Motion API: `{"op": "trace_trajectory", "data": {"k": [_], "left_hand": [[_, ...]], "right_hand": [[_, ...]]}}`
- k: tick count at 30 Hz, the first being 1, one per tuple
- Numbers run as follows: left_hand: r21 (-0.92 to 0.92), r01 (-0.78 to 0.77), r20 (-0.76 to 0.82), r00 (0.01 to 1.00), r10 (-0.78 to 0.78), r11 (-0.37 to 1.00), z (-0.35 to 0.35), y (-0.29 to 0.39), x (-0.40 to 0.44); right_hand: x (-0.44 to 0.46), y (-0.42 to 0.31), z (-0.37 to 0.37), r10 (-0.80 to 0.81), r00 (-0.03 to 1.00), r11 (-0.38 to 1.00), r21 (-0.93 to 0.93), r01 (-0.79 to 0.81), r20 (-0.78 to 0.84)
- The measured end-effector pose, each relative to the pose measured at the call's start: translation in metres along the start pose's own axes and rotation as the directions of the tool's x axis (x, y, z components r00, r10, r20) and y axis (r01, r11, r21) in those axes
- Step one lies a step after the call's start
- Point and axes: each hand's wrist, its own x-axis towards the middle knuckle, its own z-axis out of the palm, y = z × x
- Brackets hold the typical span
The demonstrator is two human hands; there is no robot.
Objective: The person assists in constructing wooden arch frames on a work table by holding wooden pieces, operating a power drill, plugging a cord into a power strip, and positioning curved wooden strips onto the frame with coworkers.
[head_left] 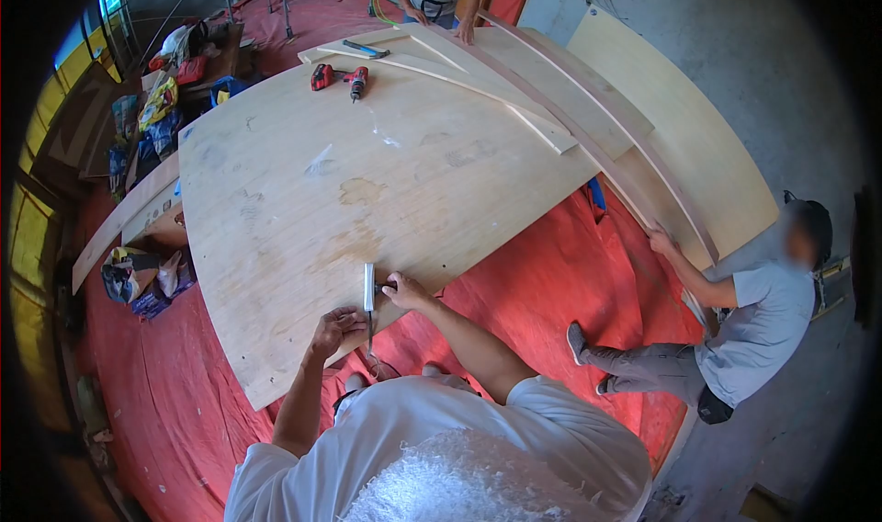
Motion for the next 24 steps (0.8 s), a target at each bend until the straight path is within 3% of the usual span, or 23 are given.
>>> {"op": "trace_trajectory", "data": {"k": [24], "left_hand": [[-0.028,0.0,0.001,1.0,0.0,1.0,-0.003,-0.0035,0.0036]], "right_hand": [[0.0055,0.0075,0.0047,-0.02,1.0,0.999,-0.033,0.02,-0.019]]}}
